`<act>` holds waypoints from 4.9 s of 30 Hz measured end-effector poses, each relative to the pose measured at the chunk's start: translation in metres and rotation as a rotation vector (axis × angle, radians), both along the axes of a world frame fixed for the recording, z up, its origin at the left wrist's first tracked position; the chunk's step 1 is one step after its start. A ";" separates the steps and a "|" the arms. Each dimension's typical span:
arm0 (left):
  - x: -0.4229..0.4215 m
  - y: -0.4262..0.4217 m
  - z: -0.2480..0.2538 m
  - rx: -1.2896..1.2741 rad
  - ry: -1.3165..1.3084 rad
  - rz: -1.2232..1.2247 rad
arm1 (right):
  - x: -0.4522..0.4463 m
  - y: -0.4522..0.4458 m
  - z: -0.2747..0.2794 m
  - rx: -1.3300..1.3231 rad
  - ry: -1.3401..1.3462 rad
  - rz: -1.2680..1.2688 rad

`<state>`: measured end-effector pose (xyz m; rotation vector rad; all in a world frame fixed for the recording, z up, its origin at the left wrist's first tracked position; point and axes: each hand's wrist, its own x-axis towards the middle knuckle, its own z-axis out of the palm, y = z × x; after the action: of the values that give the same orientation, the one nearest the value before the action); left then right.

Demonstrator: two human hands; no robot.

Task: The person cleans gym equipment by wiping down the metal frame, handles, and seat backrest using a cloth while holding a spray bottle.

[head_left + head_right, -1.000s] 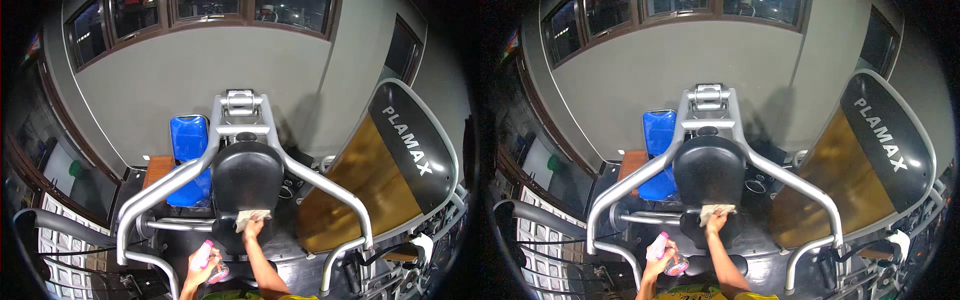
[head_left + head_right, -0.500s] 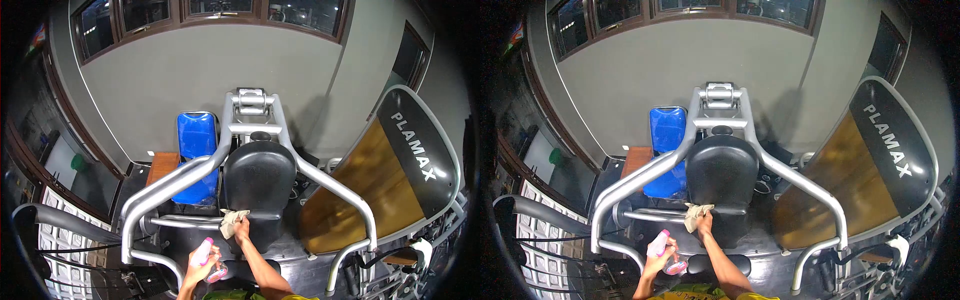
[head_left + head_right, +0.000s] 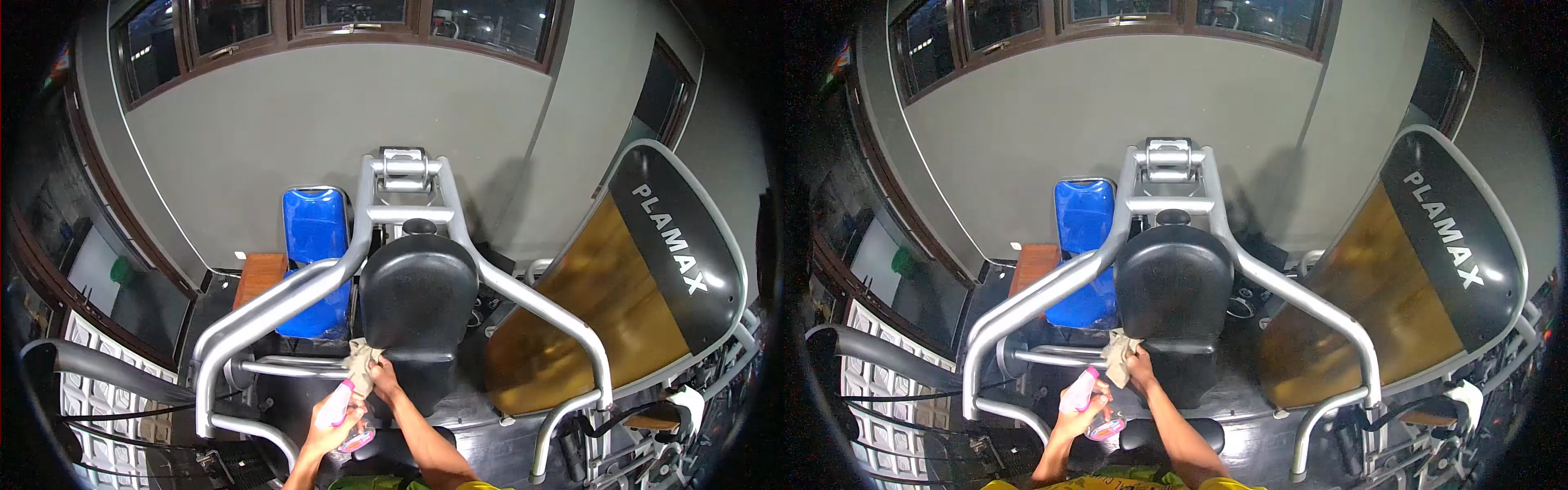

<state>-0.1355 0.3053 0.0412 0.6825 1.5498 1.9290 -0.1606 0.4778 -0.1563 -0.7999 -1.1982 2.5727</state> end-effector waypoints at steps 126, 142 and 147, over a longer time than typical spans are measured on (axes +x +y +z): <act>0.044 0.010 -0.004 -0.034 0.053 0.068 | 0.050 0.154 0.196 1.931 -0.014 -0.579; 0.041 0.010 -0.010 -0.037 0.050 0.097 | 0.023 0.110 0.186 2.493 0.150 -0.016; 0.044 0.008 -0.005 0.040 0.086 0.095 | 0.075 0.161 0.172 2.274 0.037 -0.268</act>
<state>-0.0913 0.3134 0.0360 0.7295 1.6261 2.0287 -0.0858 0.6388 0.0161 -0.1396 -2.3522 -0.0337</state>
